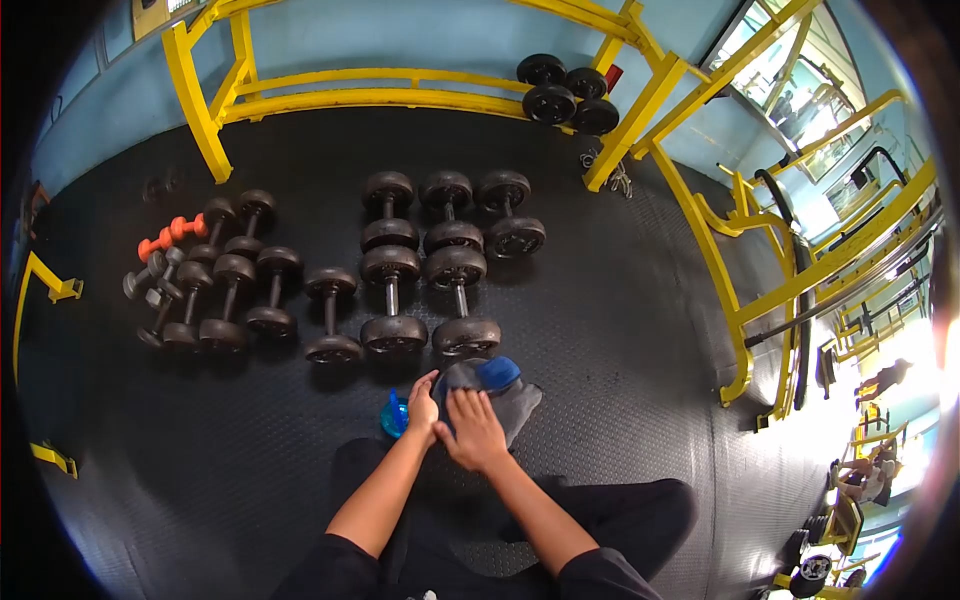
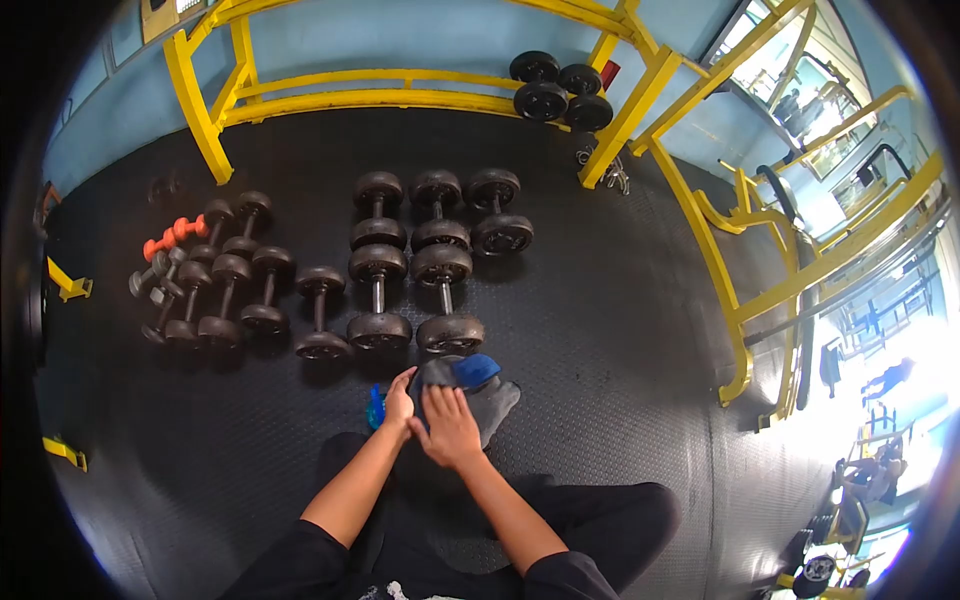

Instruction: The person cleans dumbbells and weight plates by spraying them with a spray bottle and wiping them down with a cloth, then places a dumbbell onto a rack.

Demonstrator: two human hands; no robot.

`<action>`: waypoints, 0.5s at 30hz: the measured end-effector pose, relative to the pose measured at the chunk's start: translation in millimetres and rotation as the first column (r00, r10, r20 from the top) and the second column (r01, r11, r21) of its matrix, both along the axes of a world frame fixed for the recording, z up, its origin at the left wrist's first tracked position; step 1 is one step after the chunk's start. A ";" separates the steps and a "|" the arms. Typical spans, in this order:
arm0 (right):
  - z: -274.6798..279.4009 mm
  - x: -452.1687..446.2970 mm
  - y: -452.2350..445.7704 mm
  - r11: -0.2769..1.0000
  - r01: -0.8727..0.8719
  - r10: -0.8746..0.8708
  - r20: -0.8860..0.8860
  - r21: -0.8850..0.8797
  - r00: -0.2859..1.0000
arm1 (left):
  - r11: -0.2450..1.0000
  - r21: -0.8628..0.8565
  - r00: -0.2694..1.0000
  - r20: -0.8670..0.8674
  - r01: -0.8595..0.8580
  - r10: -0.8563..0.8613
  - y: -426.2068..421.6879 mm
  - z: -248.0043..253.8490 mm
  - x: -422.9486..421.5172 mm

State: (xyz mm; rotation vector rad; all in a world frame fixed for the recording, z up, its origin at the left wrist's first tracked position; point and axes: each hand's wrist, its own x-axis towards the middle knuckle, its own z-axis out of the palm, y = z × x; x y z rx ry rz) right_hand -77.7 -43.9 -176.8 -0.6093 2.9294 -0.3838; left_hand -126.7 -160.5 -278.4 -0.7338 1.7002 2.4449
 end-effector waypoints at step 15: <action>30.3 44.8 57.1 0.879 -0.408 0.388 0.125 0.245 0.913 | 0.774 0.632 0.974 0.157 0.028 -0.163 -25.2 21.7 2.4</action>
